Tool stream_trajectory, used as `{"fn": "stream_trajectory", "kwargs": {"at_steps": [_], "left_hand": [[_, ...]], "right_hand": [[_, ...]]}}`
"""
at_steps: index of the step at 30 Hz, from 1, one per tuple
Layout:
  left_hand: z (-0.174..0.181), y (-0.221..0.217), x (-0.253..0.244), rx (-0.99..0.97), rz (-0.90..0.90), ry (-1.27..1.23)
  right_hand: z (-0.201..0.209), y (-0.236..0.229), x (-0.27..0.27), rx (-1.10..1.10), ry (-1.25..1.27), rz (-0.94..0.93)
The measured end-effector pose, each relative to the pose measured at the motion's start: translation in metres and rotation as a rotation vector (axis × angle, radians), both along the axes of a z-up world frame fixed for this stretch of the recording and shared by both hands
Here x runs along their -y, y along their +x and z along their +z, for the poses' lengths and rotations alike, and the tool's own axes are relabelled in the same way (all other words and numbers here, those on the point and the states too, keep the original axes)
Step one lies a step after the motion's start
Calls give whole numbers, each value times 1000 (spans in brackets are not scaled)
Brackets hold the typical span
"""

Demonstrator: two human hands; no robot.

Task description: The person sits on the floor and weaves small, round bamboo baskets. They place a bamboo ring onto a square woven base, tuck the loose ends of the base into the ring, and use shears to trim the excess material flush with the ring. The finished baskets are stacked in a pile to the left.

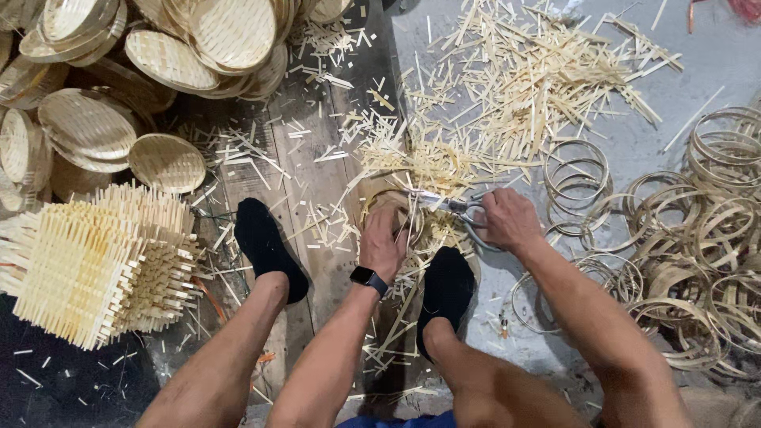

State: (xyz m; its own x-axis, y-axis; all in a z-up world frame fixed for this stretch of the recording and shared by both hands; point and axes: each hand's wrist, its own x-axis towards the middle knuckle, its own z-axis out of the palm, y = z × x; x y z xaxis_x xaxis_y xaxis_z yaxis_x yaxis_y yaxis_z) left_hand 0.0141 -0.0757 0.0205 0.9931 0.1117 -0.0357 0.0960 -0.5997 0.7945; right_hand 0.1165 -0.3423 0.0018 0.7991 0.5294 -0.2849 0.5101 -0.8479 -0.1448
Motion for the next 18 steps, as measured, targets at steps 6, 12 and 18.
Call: {"fn": "stream_trajectory", "kwargs": {"at_steps": [6,12,18], "left_hand": [[2,3,-9,-19,-83,12],[18,0,0,-124,33,162],[7,0,7,-21,1,119]], "right_hand": [[17,3,-33,30,2,2],[4,4,1,-35,-43,-7],[26,4,-38,-8,6,-25]]}}
